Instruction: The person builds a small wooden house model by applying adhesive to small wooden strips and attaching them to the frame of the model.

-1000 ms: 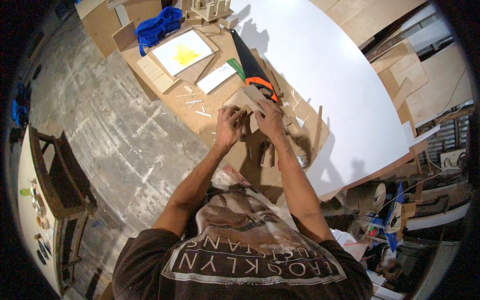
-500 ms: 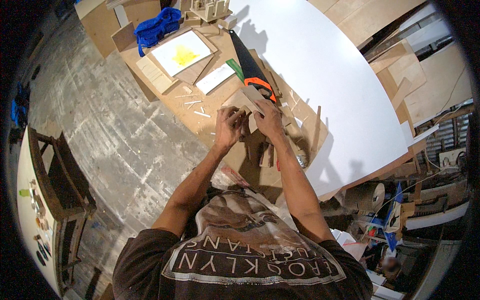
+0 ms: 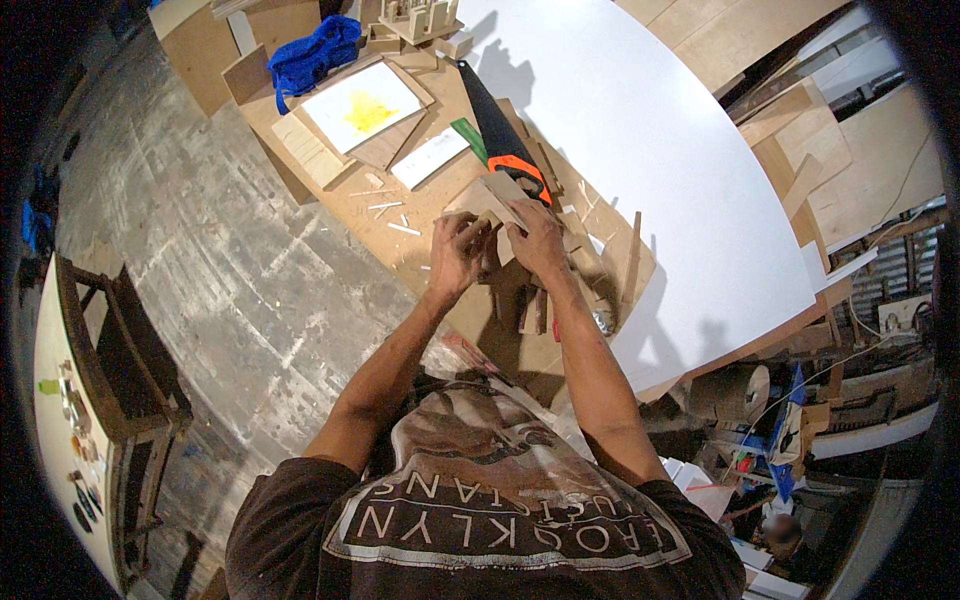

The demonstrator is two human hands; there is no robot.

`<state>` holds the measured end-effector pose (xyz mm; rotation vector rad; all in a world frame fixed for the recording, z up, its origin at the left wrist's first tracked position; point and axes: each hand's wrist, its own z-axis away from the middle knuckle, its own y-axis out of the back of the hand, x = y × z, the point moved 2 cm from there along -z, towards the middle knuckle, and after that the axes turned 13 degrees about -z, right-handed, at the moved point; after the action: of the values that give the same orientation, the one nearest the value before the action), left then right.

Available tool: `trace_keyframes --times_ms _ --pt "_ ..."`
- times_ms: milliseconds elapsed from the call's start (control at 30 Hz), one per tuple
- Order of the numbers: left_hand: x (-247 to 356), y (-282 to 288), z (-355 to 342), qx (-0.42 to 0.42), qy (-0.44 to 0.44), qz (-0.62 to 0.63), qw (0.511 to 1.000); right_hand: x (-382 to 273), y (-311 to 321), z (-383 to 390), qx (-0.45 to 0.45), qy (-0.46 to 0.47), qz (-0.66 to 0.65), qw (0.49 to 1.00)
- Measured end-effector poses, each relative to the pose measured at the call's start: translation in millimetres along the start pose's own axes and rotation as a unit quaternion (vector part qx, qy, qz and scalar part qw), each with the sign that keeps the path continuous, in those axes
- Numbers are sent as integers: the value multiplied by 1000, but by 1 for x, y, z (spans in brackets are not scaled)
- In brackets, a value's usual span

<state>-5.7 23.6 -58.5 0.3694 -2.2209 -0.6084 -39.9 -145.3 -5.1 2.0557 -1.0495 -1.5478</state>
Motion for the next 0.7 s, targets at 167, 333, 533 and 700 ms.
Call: trace_keyframes --times_ms 167,333,533,700 --pt "-1 -1 0 2 3 -1 1000 -2 1 0 3 3 4 1000" --pt "1 0 1 1 -2 2 1000 -1 2 1 0 0 2 1000" --pt "0 0 1 7 -10 -1 1000 -1 0 2 2 5 2 1000" --pt "0 0 2 0 -2 3 1000 0 0 2 -4 5 1 1000"
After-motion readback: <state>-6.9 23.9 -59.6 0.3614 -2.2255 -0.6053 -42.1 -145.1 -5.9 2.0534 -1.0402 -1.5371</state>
